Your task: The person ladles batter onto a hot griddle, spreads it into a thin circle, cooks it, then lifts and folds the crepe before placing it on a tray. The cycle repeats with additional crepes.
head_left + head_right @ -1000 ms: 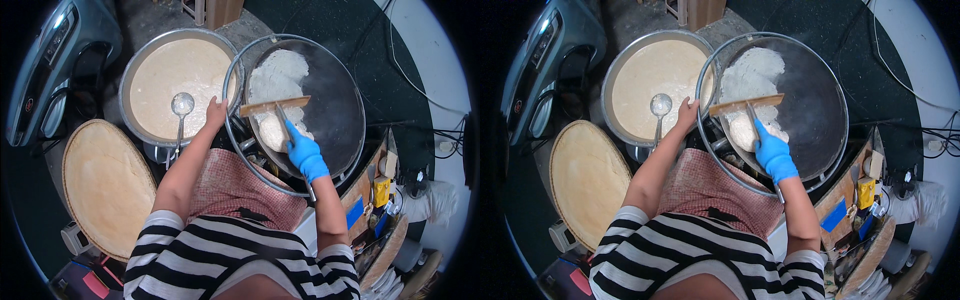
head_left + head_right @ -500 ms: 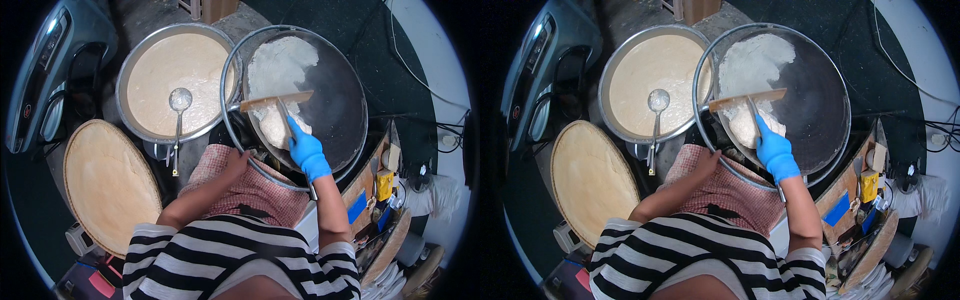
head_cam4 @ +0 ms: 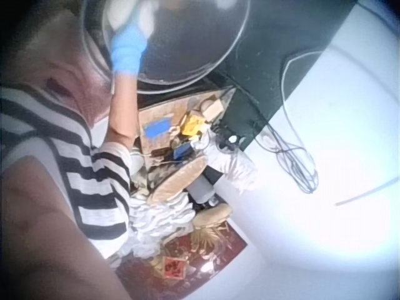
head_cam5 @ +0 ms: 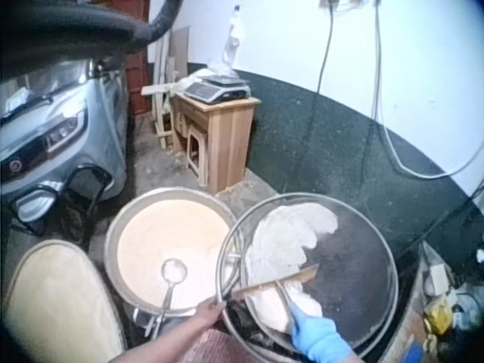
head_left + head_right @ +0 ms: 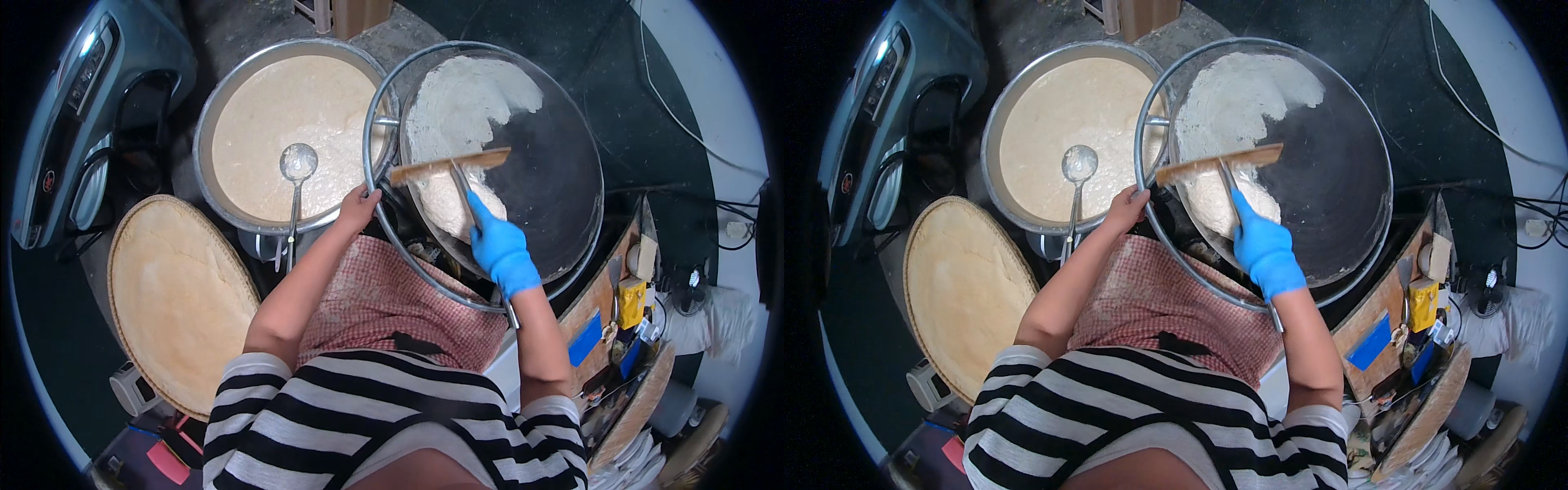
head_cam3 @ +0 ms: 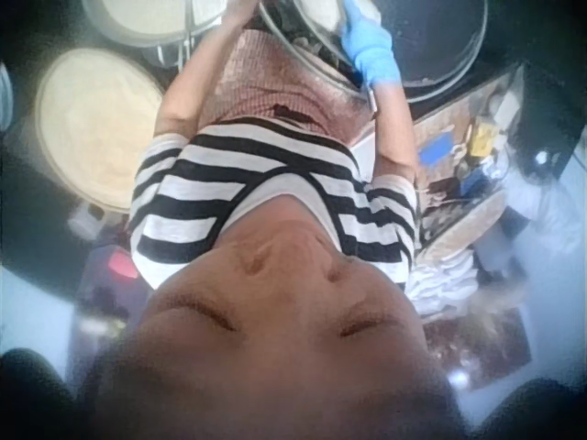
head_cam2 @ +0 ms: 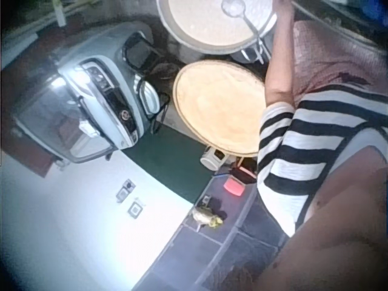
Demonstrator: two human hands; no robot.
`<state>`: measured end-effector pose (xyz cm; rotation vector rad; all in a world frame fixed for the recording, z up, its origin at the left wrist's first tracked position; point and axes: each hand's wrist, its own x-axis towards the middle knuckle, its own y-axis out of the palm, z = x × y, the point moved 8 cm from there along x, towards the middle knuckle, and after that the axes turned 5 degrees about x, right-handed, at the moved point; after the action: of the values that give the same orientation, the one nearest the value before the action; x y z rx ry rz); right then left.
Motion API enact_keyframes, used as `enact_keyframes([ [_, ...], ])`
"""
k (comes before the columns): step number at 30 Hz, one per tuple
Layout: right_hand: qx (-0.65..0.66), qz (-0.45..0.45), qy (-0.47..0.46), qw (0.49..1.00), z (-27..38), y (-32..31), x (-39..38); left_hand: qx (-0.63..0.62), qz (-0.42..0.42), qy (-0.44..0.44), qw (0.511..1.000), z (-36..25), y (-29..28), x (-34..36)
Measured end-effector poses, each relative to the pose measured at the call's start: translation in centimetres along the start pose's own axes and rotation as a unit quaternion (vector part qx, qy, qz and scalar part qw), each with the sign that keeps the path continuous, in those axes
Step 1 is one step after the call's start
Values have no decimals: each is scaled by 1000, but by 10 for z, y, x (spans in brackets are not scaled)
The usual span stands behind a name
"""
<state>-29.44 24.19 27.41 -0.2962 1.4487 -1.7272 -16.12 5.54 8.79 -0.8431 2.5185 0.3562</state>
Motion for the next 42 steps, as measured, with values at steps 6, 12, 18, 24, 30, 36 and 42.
enact_keyframes([
  [6,-19,70,113,991,-48,-21,-58,-40,-35,-47,998,47,14,-65],
  [12,5,-22,8,1000,-4,-12,-1,-25,20,-38,999,65,59,-74],
  [18,-16,55,81,995,-39,-10,-58,41,2,-24,999,43,23,-29],
  [24,47,5,30,998,-27,-13,-11,52,26,-39,998,10,-1,6],
  [30,-2,24,33,999,-16,-3,-32,-31,28,-53,998,26,2,-19],
  [36,86,28,58,994,-49,-24,-48,-101,65,-44,992,65,41,-84],
  [42,29,-2,-14,999,-1,-1,-6,42,-58,-31,997,90,51,-54],
])
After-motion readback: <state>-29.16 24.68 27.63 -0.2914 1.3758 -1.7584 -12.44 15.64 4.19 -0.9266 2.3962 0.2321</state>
